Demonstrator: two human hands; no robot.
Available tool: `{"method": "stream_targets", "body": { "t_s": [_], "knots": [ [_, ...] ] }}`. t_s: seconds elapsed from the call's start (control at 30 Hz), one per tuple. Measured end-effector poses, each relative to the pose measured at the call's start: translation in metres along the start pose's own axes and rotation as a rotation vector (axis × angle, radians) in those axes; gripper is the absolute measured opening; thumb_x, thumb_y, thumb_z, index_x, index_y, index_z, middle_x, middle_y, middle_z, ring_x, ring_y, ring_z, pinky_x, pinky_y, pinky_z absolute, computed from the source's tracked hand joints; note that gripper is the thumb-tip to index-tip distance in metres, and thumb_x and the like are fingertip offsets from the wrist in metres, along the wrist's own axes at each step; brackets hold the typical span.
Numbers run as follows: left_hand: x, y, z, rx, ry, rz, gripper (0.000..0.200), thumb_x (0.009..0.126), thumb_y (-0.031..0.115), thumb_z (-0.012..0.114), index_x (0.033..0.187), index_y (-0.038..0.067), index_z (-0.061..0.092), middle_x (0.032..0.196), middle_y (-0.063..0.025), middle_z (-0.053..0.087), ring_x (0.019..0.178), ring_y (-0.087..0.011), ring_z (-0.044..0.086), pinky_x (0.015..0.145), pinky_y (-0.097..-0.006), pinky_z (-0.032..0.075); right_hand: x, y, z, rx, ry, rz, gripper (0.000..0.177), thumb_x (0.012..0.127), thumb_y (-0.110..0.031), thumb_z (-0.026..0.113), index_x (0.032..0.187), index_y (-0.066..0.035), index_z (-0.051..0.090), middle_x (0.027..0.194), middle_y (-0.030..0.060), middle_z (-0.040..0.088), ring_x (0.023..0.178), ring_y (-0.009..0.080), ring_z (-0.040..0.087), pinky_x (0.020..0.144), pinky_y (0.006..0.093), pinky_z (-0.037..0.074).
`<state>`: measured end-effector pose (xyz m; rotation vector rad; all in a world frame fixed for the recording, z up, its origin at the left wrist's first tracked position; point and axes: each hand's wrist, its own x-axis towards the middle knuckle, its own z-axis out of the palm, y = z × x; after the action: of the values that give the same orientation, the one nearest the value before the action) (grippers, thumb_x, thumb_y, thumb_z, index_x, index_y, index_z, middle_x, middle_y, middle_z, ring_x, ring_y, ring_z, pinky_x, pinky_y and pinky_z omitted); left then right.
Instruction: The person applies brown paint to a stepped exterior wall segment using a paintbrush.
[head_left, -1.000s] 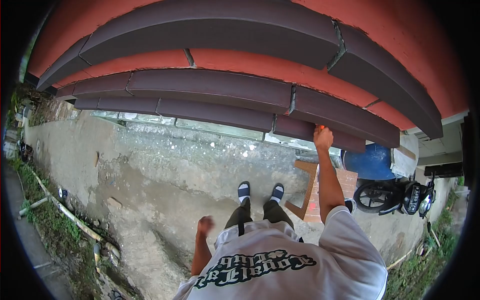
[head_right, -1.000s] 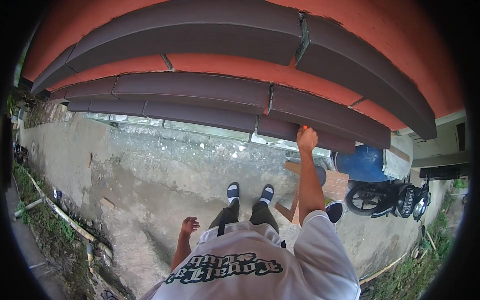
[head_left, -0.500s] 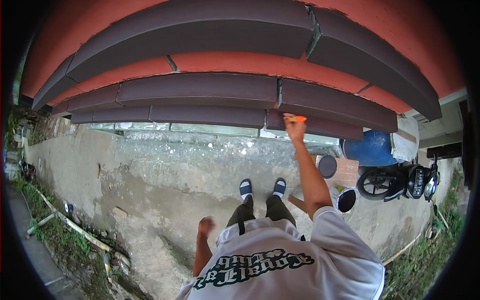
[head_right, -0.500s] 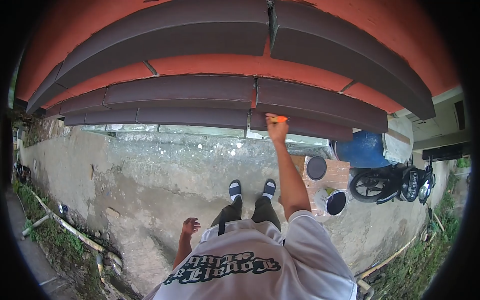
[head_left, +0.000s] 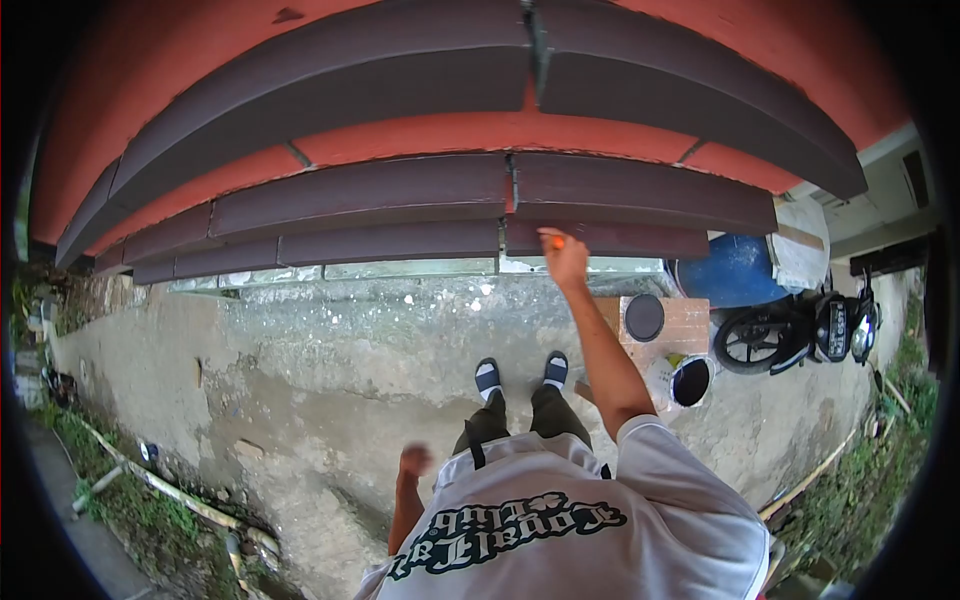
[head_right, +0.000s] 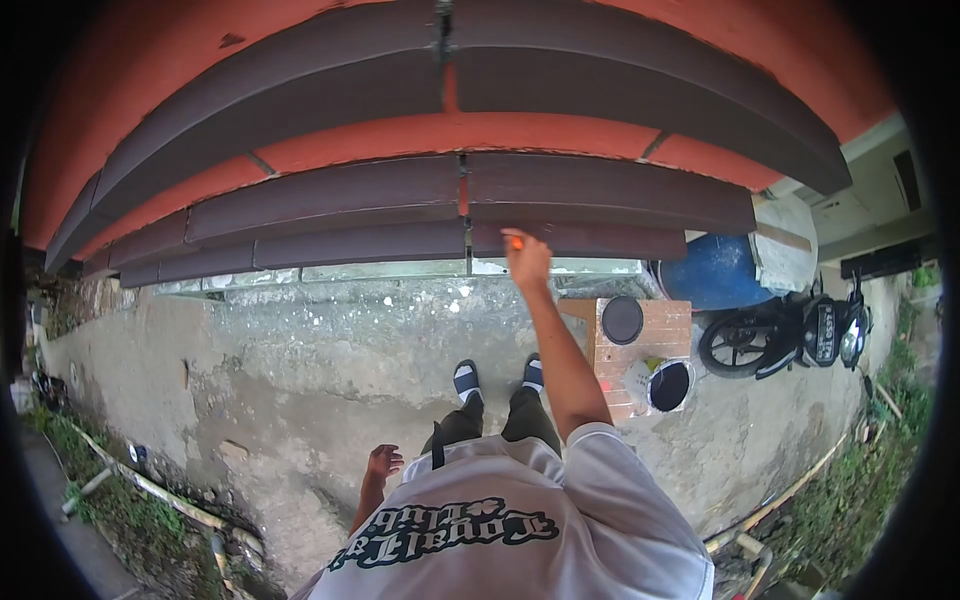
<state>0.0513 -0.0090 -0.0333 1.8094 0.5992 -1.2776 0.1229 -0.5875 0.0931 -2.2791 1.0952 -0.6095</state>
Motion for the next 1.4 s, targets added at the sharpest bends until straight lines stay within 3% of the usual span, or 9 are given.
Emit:
{"method": "stream_targets", "body": {
  "t_s": [0.17,0.37,0.43,0.57,0.7,0.9,1.03,1.3,1.4],
  "knots": [
    [-0.006,0.024,0.007,0.073,0.009,0.004,0.031,0.095,0.030,0.047,0.113,0.009,0.062,0.089,-0.0099,0.068,0.077,-0.0211,0.068,0.065,-0.0347,0.050,0.006,0.006,0.017,0.426,-0.086,0.120,0.020,0.089,-0.029,0.072,0.104,-0.017,0.075,0.071,0.0033,0.067,0.061,0.0109,0.058,0.060,0.0288,0.047],
    [-0.006,0.054,0.020,0.074,0.014,0.085,0.030,0.094,0.027,0.047,0.113,0.009,0.061,0.088,-0.0084,0.067,0.076,-0.0201,0.067,0.065,-0.0337,0.049,0.032,0.175,-0.047,0.455,0.142,0.177,0.012,0.085,-0.020,0.074,0.097,-0.016,0.076,0.078,0.0057,0.070,0.072,0.0192,0.066,0.070,0.0328,0.052],
    [-0.010,0.060,0.030,0.072,0.009,0.099,0.030,0.093,0.027,0.047,0.113,0.009,0.061,0.088,-0.0082,0.067,0.076,-0.0198,0.067,0.065,-0.0341,0.049,0.038,0.206,-0.101,0.091,0.215,0.162,0.013,0.087,-0.022,0.070,0.099,-0.019,0.074,0.084,0.0122,0.071,0.077,0.0299,0.069,0.070,0.0409,0.054],
    [-0.019,0.062,0.053,0.057,0.011,0.088,0.030,0.094,0.027,0.047,0.113,0.010,0.061,0.088,-0.0082,0.067,0.077,-0.0201,0.067,0.066,-0.0352,0.049,0.038,0.203,-0.160,-0.355,0.243,0.332,0.019,0.087,-0.023,0.066,0.105,-0.022,0.071,0.089,0.0171,0.071,0.083,0.0390,0.068,0.071,0.0488,0.054],
    [-0.033,0.058,0.081,0.096,0.023,0.024,0.030,0.094,0.028,0.047,0.114,0.010,0.061,0.089,-0.0087,0.067,0.079,-0.0216,0.067,0.068,-0.0360,0.049,0.033,0.194,-0.096,-0.394,0.110,0.019,0.035,0.079,-0.017,0.072,0.112,-0.022,0.066,0.084,0.0137,0.064,0.081,0.0356,0.063,0.075,0.0477,0.051],
    [-0.040,0.066,0.114,0.115,0.029,-0.004,0.031,0.094,0.031,0.049,0.114,0.010,0.061,0.093,-0.0091,0.067,0.082,-0.0226,0.067,0.072,-0.0371,0.050,0.025,0.084,-0.061,0.324,-0.129,0.112,0.017,0.088,-0.025,0.069,0.103,-0.018,0.074,0.083,0.0120,0.071,0.073,0.0265,0.068,0.071,0.0383,0.054],
    [-0.040,0.083,0.137,0.112,0.038,0.058,0.032,0.094,0.030,0.049,0.116,0.010,0.060,0.094,-0.0092,0.067,0.082,-0.0225,0.067,0.071,-0.0370,0.049,0.039,0.143,-0.074,0.554,0.013,0.138,0.018,0.088,-0.022,0.071,0.104,-0.015,0.074,0.077,0.0132,0.070,0.070,0.0303,0.069,0.065,0.0359,0.054],
    [-0.037,0.103,0.182,0.120,0.022,0.079,0.034,0.094,0.030,0.049,0.118,0.009,0.060,0.093,-0.0106,0.066,0.081,-0.0232,0.067,0.071,-0.0376,0.050,0.071,0.284,-0.240,-0.268,0.217,0.298,0.023,0.083,-0.020,0.070,0.106,-0.015,0.069,0.088,0.0156,0.070,0.082,0.0355,0.069,0.072,0.0457,0.056],
    [-0.030,0.093,0.194,0.111,0.009,0.083,0.034,0.094,0.031,0.050,0.118,0.009,0.060,0.093,-0.0108,0.066,0.081,-0.0238,0.067,0.071,-0.0380,0.050,0.070,0.294,-0.223,-0.462,0.149,0.254,0.030,0.078,-0.019,0.073,0.108,-0.017,0.068,0.086,0.0144,0.070,0.080,0.0338,0.070,0.073,0.0452,0.056]
  ]
}}
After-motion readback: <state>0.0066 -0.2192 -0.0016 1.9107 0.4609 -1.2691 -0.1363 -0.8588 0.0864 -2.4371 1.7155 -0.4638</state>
